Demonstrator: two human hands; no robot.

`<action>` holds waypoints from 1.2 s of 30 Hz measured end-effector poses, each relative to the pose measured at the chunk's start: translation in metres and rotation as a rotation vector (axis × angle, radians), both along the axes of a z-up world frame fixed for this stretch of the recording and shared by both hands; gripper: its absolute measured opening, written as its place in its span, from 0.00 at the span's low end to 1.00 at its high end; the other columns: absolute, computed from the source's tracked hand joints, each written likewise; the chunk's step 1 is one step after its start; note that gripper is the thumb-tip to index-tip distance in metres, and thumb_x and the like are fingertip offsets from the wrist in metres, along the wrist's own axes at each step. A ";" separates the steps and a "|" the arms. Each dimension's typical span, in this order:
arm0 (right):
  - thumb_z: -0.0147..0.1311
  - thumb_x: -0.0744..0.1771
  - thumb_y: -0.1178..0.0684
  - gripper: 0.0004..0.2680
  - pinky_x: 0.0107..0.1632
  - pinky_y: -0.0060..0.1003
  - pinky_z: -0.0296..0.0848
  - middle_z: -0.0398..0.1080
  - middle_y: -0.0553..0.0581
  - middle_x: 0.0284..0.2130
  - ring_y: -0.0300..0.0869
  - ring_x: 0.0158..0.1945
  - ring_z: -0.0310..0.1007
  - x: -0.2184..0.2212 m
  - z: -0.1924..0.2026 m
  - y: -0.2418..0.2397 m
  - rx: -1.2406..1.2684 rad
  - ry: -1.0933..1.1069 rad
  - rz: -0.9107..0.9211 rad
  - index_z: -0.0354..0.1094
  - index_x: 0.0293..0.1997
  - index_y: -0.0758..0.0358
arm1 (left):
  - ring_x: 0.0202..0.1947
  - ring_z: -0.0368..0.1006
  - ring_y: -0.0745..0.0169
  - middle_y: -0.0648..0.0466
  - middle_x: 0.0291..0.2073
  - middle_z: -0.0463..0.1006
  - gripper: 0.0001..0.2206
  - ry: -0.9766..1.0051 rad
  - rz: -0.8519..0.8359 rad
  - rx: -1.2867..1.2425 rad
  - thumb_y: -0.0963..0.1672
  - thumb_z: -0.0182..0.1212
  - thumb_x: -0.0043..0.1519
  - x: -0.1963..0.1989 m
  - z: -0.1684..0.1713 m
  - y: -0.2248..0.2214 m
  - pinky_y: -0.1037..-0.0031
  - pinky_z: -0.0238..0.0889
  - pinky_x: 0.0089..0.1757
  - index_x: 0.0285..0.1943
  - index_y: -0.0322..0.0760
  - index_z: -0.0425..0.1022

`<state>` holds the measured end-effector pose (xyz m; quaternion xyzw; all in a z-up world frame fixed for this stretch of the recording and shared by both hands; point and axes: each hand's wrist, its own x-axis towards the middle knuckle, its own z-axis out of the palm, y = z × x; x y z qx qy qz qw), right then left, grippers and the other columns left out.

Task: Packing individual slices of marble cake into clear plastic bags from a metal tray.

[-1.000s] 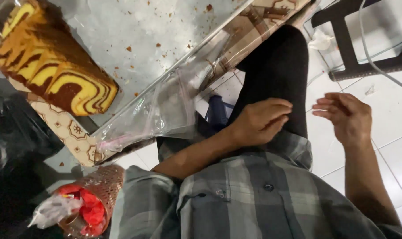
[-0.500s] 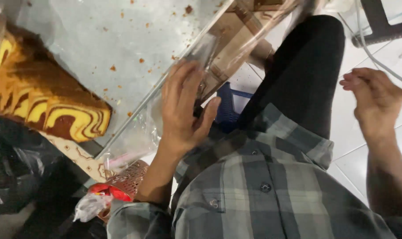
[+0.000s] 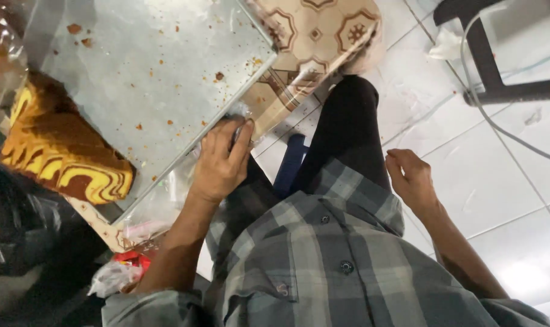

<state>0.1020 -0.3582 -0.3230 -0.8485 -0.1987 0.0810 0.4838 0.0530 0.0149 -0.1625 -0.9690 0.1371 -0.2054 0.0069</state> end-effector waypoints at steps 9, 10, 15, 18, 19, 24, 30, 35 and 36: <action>0.52 0.70 0.58 0.10 0.56 0.66 0.66 0.71 0.72 0.47 0.68 0.53 0.67 0.109 0.129 0.157 0.517 -0.735 0.174 0.73 0.50 0.78 | 0.46 0.75 0.43 0.43 0.48 0.76 0.17 -0.099 0.000 0.052 0.41 0.41 0.72 -0.001 0.006 0.001 0.65 0.64 0.41 0.62 0.41 0.77; 0.51 0.71 0.56 0.11 0.57 0.66 0.63 0.70 0.72 0.49 0.68 0.55 0.66 0.116 0.133 0.178 0.453 -0.822 0.155 0.72 0.51 0.77 | 0.46 0.75 0.44 0.43 0.48 0.76 0.17 -0.115 -0.002 0.063 0.41 0.41 0.72 0.000 0.007 0.001 0.65 0.64 0.40 0.62 0.41 0.77; 0.59 0.66 0.56 0.24 0.67 0.67 0.49 0.57 0.72 0.64 0.67 0.68 0.52 0.112 0.131 0.225 -0.008 -0.711 0.183 0.55 0.70 0.73 | 0.55 0.71 0.51 0.46 0.55 0.73 0.22 0.160 0.076 -0.012 0.39 0.57 0.61 -0.014 0.030 -0.003 0.66 0.63 0.54 0.68 0.34 0.68; 0.58 0.64 0.59 0.24 0.64 0.63 0.52 0.60 0.71 0.63 0.64 0.66 0.55 0.110 0.130 0.231 0.026 -0.800 0.145 0.56 0.67 0.75 | 0.57 0.71 0.53 0.47 0.58 0.73 0.21 0.146 0.083 0.036 0.43 0.55 0.65 -0.019 0.027 -0.001 0.67 0.64 0.55 0.68 0.36 0.67; 0.55 0.66 0.58 0.22 0.64 0.62 0.51 0.61 0.70 0.63 0.64 0.66 0.56 0.109 0.127 0.231 0.026 -0.801 0.130 0.56 0.67 0.74 | 0.56 0.71 0.54 0.47 0.58 0.73 0.21 0.128 0.074 0.043 0.43 0.55 0.64 -0.020 0.026 -0.001 0.68 0.65 0.54 0.68 0.35 0.67; 0.54 0.69 0.59 0.20 0.63 0.63 0.51 0.62 0.70 0.64 0.65 0.65 0.59 0.103 0.121 0.232 -0.014 -0.831 0.103 0.53 0.69 0.73 | 0.58 0.68 0.54 0.47 0.59 0.72 0.22 0.103 0.065 0.038 0.42 0.53 0.66 -0.024 0.003 0.006 0.68 0.63 0.56 0.72 0.36 0.61; 0.52 0.68 0.59 0.21 0.65 0.58 0.51 0.58 0.72 0.65 0.64 0.65 0.58 0.094 0.128 0.231 0.068 -0.755 0.092 0.54 0.70 0.71 | 0.58 0.66 0.54 0.46 0.61 0.70 0.23 0.075 0.027 0.122 0.43 0.55 0.66 -0.027 -0.007 0.007 0.67 0.59 0.56 0.71 0.32 0.63; 0.48 0.70 0.57 0.13 0.54 0.55 0.55 0.62 0.74 0.50 0.61 0.46 0.57 0.093 0.133 0.229 0.029 -0.939 0.086 0.61 0.57 0.78 | 0.53 0.63 0.57 0.52 0.58 0.67 0.23 -0.049 0.047 0.169 0.45 0.62 0.65 -0.027 -0.008 0.005 0.71 0.60 0.51 0.68 0.35 0.63; 0.48 0.70 0.57 0.13 0.54 0.55 0.55 0.62 0.74 0.50 0.61 0.46 0.57 0.095 0.132 0.228 0.028 -0.947 0.080 0.61 0.57 0.78 | 0.53 0.63 0.57 0.52 0.58 0.67 0.23 -0.057 0.043 0.171 0.45 0.62 0.65 -0.026 -0.012 0.005 0.71 0.60 0.51 0.68 0.35 0.63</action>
